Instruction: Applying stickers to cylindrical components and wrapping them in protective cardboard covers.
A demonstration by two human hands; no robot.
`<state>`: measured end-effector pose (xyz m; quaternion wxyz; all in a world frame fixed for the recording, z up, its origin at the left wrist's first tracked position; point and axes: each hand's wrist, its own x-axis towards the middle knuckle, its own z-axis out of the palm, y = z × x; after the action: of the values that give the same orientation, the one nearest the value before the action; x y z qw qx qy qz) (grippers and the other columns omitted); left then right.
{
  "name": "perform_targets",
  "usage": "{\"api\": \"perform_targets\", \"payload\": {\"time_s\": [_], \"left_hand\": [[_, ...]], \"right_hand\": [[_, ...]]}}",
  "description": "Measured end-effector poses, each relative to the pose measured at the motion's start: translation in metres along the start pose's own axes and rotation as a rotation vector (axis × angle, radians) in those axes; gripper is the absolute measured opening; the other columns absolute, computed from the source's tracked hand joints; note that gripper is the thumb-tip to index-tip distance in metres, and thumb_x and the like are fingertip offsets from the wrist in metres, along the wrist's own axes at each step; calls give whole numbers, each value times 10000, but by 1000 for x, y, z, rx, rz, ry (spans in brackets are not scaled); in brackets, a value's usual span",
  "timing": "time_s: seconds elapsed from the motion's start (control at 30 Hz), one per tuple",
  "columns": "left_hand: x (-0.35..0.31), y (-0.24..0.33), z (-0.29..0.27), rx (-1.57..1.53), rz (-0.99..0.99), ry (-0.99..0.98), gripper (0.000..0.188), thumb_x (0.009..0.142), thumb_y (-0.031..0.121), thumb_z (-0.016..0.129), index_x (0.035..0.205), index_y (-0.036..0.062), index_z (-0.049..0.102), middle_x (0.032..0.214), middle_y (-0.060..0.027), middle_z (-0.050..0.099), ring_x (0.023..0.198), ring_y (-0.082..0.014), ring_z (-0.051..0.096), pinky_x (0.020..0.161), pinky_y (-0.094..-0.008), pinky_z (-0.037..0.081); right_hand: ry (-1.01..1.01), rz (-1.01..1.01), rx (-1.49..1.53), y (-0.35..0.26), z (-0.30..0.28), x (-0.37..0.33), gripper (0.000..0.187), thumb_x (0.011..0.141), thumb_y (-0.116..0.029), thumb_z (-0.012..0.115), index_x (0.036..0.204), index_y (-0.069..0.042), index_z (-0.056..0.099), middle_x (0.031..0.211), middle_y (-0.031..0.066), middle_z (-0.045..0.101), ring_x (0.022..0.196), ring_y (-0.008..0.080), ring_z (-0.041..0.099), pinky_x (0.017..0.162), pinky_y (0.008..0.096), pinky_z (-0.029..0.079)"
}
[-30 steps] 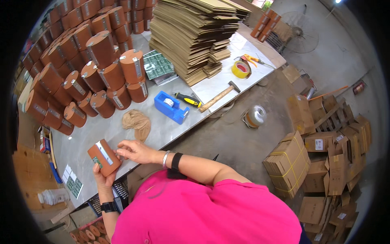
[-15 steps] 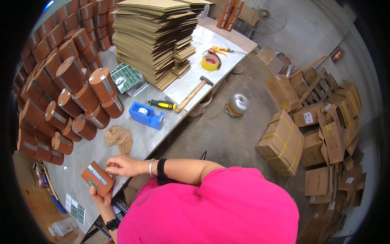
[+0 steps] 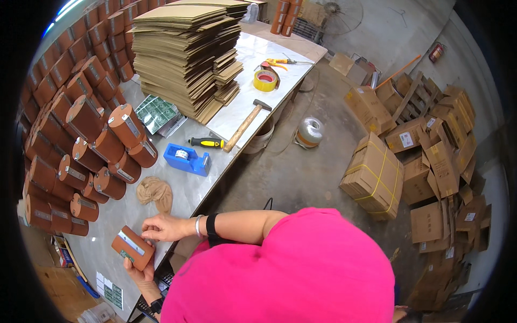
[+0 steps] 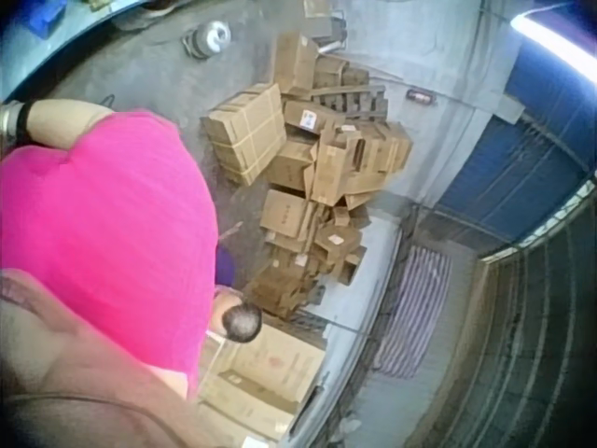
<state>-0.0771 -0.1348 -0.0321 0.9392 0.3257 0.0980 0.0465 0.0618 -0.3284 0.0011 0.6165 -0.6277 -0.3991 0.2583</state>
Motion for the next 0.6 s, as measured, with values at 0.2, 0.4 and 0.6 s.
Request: {"api": "perform_targets", "payload": {"time_s": [0.2,0.4,0.6], "left_hand": [[1,4,3,11,-6,-49,855,771,420,741,1431,5,393,1322,-211,556,1157,-385,594,1044,-536,468],[-13,-10,-55,81,9,194,739,813,392,655,1409,14,437,1329,-199,574,1160,-368,609,1032,-521,479],[-4,8,17,12,-81,-48,758,805,331,728,1419,11,419,1300,-198,595,1179,-337,618,1001,-496,511]], "right_hand": [[-29,-20,30,6,2,5,330,1008,-277,578,1117,35,581,911,108,710,812,149,678,699,297,526],[-49,103,163,9,8,2,307,1026,-227,550,1183,38,565,999,107,710,928,153,688,817,315,553],[-28,185,146,6,4,-2,277,1032,-158,521,1216,46,555,1010,98,696,929,140,675,821,294,546]]}}
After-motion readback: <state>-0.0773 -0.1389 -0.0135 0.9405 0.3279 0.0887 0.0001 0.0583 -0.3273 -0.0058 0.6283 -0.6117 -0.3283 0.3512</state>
